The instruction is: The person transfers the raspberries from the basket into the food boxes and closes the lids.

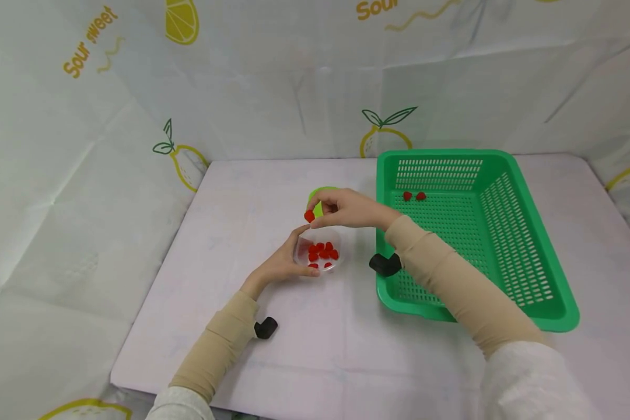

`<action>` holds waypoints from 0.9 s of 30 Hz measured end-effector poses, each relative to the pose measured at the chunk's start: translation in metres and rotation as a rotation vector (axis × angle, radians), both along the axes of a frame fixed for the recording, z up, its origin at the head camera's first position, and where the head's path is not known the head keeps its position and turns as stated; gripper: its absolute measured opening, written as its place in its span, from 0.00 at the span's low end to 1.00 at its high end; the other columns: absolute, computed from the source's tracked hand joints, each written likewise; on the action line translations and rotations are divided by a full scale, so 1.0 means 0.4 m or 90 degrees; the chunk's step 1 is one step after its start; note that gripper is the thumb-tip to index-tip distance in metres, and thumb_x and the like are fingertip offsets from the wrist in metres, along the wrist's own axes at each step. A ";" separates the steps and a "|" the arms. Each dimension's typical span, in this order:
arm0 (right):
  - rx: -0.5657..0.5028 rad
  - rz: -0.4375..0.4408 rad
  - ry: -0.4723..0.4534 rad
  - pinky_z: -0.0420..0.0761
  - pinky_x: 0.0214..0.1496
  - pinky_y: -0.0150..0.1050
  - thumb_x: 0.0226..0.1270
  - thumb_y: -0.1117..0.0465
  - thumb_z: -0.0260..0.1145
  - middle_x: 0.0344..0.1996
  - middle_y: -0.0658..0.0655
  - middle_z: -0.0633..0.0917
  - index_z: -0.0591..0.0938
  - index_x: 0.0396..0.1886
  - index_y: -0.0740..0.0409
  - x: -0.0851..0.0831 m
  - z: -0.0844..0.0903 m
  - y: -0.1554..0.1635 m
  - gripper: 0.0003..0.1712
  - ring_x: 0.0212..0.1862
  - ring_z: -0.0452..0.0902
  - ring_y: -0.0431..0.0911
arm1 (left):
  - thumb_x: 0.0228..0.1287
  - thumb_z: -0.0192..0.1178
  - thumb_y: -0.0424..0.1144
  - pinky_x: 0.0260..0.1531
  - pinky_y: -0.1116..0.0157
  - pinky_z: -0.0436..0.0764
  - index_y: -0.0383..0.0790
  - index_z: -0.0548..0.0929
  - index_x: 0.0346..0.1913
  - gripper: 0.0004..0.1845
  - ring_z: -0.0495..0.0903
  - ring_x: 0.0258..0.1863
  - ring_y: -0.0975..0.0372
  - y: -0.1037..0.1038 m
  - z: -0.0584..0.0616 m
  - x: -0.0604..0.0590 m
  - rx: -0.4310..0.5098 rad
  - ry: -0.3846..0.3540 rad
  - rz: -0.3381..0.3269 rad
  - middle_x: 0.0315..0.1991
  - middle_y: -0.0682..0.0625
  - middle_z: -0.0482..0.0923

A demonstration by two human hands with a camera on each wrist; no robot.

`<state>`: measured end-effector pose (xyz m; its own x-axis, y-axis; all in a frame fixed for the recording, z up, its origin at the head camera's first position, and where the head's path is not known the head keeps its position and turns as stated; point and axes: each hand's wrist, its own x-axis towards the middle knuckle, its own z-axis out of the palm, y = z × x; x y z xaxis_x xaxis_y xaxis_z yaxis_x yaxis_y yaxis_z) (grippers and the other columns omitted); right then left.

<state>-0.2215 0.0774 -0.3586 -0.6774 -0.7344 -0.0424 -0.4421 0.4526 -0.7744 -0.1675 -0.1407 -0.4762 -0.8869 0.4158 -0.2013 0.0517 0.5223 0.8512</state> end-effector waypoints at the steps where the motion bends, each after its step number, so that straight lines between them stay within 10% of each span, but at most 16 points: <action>1: 0.008 0.007 -0.005 0.67 0.27 0.32 0.59 0.51 0.67 0.21 0.51 0.72 0.78 0.45 0.49 -0.001 -0.005 -0.006 0.16 0.23 0.65 0.42 | 0.42 0.73 0.54 0.69 0.50 0.58 0.59 0.47 0.71 0.56 0.53 0.71 0.60 0.000 0.000 0.000 0.001 0.001 -0.002 0.71 0.54 0.53; 27: 0.172 0.129 -0.133 0.65 0.26 0.30 0.55 0.57 0.70 0.15 0.48 0.68 0.79 0.39 0.54 -0.040 -0.101 -0.076 0.13 0.21 0.62 0.41 | 0.41 0.74 0.53 0.69 0.51 0.56 0.66 0.49 0.69 0.54 0.51 0.71 0.63 -0.003 -0.007 -0.002 0.033 0.013 -0.012 0.71 0.61 0.52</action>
